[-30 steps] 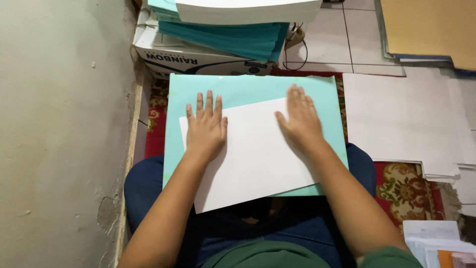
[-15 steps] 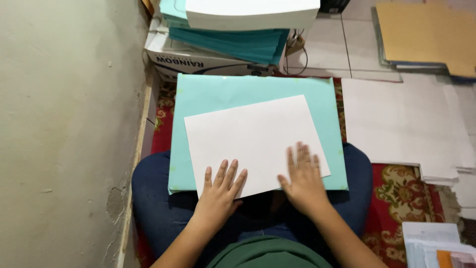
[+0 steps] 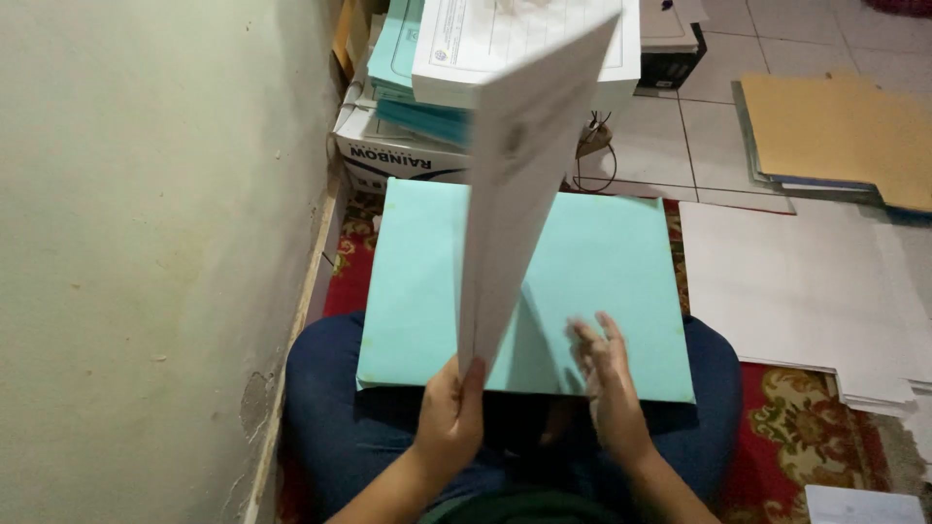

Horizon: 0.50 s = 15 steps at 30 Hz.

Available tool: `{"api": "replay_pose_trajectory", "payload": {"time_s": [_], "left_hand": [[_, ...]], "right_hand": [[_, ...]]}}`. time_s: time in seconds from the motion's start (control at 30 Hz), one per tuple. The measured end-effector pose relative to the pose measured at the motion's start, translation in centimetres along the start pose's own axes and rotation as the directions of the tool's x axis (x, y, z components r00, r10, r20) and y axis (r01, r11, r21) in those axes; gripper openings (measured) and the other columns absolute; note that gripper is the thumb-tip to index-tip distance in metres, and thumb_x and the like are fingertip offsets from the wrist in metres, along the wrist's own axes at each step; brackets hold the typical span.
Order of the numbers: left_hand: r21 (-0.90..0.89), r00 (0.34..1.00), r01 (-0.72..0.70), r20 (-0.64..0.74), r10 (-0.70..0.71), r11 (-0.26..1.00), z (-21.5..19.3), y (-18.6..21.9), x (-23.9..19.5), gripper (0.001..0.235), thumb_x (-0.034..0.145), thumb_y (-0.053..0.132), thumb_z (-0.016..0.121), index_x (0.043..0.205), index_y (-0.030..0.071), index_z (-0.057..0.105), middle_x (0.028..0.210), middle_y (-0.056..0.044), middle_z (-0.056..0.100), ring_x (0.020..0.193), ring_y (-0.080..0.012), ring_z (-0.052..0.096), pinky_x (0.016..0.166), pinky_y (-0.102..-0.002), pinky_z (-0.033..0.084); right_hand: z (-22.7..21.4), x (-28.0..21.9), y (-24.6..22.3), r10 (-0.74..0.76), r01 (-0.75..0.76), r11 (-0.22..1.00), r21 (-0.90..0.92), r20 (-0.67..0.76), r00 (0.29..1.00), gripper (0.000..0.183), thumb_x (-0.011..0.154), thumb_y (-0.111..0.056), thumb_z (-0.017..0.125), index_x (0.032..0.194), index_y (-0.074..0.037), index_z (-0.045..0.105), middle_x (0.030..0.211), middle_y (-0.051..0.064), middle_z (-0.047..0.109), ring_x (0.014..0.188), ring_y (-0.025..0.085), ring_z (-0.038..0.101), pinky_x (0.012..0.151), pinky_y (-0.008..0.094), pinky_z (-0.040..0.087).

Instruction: Folding large white sheets of paper on a flat surface and smoothing the creases.

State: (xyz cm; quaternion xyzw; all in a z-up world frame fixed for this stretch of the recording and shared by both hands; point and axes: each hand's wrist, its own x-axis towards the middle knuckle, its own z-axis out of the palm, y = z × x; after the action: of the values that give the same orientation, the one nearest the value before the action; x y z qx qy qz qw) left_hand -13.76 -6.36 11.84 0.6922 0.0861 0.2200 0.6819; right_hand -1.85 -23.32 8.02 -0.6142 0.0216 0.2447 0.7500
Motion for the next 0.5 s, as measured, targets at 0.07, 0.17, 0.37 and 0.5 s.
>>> {"api": "replay_pose_trajectory", "payload": {"time_s": [0.07, 0.17, 0.37, 0.5], "left_hand": [[-0.085, 0.999, 0.038, -0.021, -0.04, 0.996, 1.8, -2.1, -1.3, 0.047, 0.105, 0.029, 0.042, 0.136, -0.003, 0.058, 0.117, -0.015, 0.073, 0.107, -0.0264, 0.071, 0.087, -0.036, 0.055], [-0.027, 0.995, 0.094, -0.03, -0.095, 0.995, 2.7, -5.2, -2.2, 0.042, 0.1, 0.024, 0.056, 0.132, -0.002, 0.06, 0.123, -0.016, 0.071, 0.118, -0.0285, 0.065, 0.103, -0.037, 0.048], [-0.545, 0.641, 0.53, -0.243, -0.728, 0.649, -0.2, -6.2, -0.5, 0.029, 0.092, 0.014, 0.063, 0.117, 0.0, 0.064, 0.123, -0.01, 0.068, 0.116, -0.0212, 0.066, 0.107, -0.034, 0.051], [-0.551, 0.685, 0.287, -0.455, -0.569, 0.784, -4.6, -6.2, 1.7, 0.036, 0.096, 0.003, 0.055, 0.132, -0.002, 0.055, 0.127, -0.023, 0.069, 0.111, -0.0287, 0.068, 0.095, -0.038, 0.057]], "right_hand": [[0.2, -0.4, 0.7, 0.022, -0.053, 0.991, 0.121, 0.243, 0.97, 0.084, 0.094, -0.047, 0.051, 0.162, -0.018, 0.012, 0.154, 0.018, 0.049, 0.137, 0.029, 0.052, 0.114, 0.043, 0.038], [1.3, -0.9, -0.9, 0.105, -0.154, 0.98, 0.123, 0.335, 0.936, 0.086, 0.093, -0.031, 0.056, 0.164, -0.022, 0.007, 0.142, 0.025, 0.056, 0.123, 0.037, 0.062, 0.103, 0.052, 0.05], [-3.5, 2.4, -0.7, 0.095, -0.094, 0.972, -0.216, -0.008, 0.995, 0.073, 0.094, -0.004, 0.054, 0.162, -0.007, 0.029, 0.128, 0.02, 0.07, 0.108, 0.03, 0.069, 0.093, 0.042, 0.055], [-8.4, 5.2, -1.5, -0.099, 0.055, 0.861, -0.505, -0.061, 0.993, 0.062, 0.095, -0.009, 0.053, 0.156, -0.004, 0.042, 0.137, 0.015, 0.065, 0.115, 0.02, 0.064, 0.098, 0.031, 0.05]]}}
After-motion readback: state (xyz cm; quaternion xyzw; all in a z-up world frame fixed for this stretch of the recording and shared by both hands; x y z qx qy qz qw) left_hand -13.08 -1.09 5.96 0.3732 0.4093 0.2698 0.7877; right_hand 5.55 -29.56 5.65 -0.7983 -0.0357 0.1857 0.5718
